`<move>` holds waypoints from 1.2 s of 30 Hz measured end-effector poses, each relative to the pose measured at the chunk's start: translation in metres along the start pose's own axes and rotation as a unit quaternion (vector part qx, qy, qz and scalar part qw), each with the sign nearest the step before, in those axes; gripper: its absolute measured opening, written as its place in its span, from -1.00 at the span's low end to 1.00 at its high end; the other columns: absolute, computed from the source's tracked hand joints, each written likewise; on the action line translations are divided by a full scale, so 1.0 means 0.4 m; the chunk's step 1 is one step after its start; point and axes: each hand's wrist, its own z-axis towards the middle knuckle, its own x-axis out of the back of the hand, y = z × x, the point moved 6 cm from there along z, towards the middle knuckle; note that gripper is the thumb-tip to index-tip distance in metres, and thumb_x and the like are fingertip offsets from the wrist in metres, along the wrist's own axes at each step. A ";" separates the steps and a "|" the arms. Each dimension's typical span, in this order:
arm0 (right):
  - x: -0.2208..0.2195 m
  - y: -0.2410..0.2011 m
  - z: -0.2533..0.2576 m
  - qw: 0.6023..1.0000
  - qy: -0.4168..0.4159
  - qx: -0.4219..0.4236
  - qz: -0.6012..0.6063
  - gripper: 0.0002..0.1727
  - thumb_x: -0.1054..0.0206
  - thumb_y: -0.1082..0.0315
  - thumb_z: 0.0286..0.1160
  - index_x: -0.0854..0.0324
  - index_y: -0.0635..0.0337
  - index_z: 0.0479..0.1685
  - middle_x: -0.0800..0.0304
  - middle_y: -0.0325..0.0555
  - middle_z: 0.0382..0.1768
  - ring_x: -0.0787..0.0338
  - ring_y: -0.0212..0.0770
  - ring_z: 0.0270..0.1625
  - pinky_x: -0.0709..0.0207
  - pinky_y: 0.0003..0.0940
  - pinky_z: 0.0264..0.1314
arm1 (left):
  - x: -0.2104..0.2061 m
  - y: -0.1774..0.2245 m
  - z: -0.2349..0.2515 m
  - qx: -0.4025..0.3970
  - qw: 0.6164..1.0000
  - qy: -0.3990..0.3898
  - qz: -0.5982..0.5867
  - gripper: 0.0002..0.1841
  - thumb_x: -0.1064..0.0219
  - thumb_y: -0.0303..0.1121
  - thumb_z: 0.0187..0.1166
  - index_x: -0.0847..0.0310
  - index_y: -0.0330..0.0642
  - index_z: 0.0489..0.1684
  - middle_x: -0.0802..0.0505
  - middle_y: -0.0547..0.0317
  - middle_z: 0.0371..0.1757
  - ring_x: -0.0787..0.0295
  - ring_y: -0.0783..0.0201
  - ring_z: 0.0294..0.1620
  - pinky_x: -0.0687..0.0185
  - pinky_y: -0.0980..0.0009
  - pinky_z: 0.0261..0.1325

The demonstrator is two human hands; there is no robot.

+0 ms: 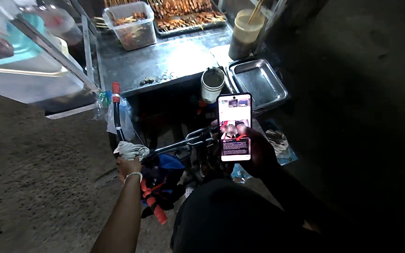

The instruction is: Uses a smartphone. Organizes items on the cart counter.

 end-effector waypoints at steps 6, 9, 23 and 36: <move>0.000 -0.004 -0.002 1.000 -0.025 0.013 0.006 -0.36 -0.07 -0.28 0.72 -0.58 0.10 0.31 -0.86 0.17 0.14 -0.96 0.04 -0.09 -0.87 -0.14 -0.36 | 0.002 0.003 -0.001 -0.001 1.000 0.000 0.009 -0.13 -0.45 -0.16 0.56 -0.06 -0.37 0.81 -0.44 -0.50 0.65 -0.42 -0.37 0.64 -0.34 -0.23 0.61; 0.001 -0.007 -0.003 0.999 -0.028 0.022 0.002 -0.30 -0.11 -0.35 0.67 -0.56 0.09 0.35 -0.85 0.16 0.14 -0.96 0.05 -0.08 -0.88 -0.11 -0.34 | 0.003 0.004 -0.001 0.000 1.000 0.004 0.008 -0.11 -0.47 -0.17 0.54 -0.06 -0.35 0.81 -0.42 -0.48 0.67 -0.42 -0.36 0.65 -0.34 -0.23 0.61; 0.003 -0.008 -0.003 0.999 -0.027 0.024 0.006 -0.24 -0.10 -0.43 0.61 -0.53 0.03 0.42 -0.83 0.16 0.19 -0.96 0.06 -0.08 -0.87 -0.10 -0.39 | 0.000 0.002 0.000 0.001 1.000 0.002 0.008 -0.13 -0.46 -0.17 0.56 -0.08 -0.37 0.81 -0.42 -0.47 0.67 -0.41 -0.34 0.65 -0.34 -0.22 0.62; -0.003 -0.011 0.004 0.999 -0.034 0.025 0.002 -0.20 -0.22 -0.45 0.51 -0.54 0.05 0.43 -0.83 0.14 0.19 -0.95 0.01 -0.01 -0.88 -0.13 -0.26 | 0.001 0.002 -0.001 0.006 1.000 0.003 0.006 -0.12 -0.47 -0.17 0.54 -0.08 -0.35 0.81 -0.47 -0.48 0.63 -0.43 -0.36 0.63 -0.34 -0.23 0.62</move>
